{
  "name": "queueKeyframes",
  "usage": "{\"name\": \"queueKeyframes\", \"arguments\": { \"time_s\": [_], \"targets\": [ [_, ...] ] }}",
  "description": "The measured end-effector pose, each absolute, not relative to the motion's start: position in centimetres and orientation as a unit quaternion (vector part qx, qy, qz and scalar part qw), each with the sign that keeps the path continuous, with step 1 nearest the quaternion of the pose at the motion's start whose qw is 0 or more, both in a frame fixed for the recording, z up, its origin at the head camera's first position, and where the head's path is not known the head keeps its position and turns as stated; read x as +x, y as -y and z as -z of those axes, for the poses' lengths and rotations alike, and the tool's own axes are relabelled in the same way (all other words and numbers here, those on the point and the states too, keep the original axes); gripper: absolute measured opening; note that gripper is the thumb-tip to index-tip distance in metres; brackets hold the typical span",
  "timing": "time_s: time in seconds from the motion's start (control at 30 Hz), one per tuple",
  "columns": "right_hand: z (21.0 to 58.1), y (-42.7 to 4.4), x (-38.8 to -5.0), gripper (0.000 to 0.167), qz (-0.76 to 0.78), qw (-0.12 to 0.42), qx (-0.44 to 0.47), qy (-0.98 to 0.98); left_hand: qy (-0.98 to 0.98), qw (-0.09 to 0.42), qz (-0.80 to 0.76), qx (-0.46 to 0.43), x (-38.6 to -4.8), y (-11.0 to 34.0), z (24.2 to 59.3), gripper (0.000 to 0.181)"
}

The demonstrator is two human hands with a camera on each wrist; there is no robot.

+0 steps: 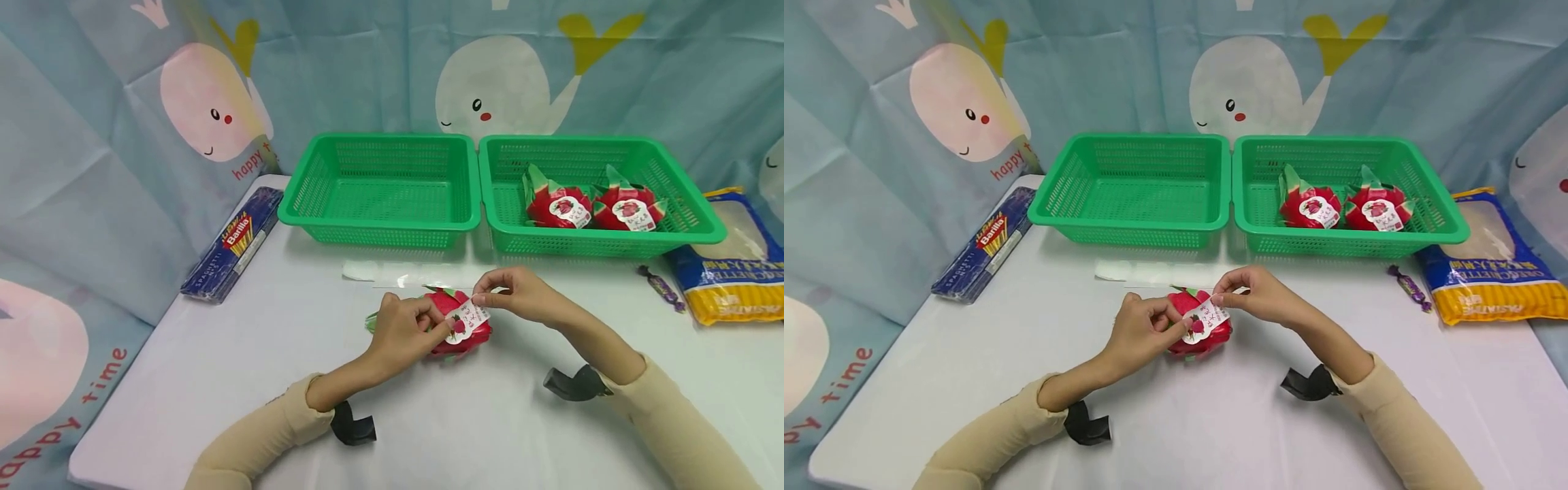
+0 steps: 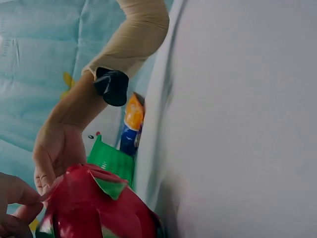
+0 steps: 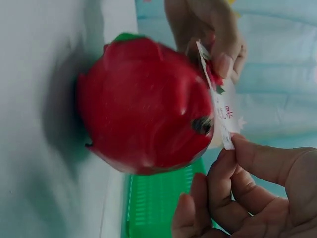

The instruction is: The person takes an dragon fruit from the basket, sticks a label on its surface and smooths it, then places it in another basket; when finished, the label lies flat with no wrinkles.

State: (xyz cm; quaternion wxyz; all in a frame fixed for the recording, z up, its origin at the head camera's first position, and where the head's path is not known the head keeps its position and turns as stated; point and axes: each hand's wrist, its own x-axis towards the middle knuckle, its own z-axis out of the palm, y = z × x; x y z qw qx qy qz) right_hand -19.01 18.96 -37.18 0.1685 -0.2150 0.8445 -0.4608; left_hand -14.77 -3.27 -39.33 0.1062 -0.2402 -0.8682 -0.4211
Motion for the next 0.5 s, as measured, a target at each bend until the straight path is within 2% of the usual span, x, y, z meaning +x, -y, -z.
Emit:
{"name": "queueKeyframes", "arguments": {
  "time_s": [0.1,0.33,0.4,0.5],
  "targets": [
    [37.7,-18.8,-19.4,0.009,0.460,0.179,-0.217,-0.842,0.880,0.117,0.391,-0.243,-14.9,3.1,39.5,0.018],
    [39.3,-18.3,-19.6,0.020,0.482,0.210,-0.209,-0.825,0.883,0.062,0.403,-0.233,-15.7,3.7,39.8,0.038],
    [39.7,-18.2,-19.7,0.022,0.489,0.217,-0.204,-0.820,0.881,0.080,0.402,-0.239,-16.0,3.8,39.9,0.039],
    [40.1,-18.1,-19.6,0.022,0.501,0.213,-0.193,-0.816,0.877,0.160,0.363,-0.270,-16.1,3.8,40.3,0.035]
  ]
}}
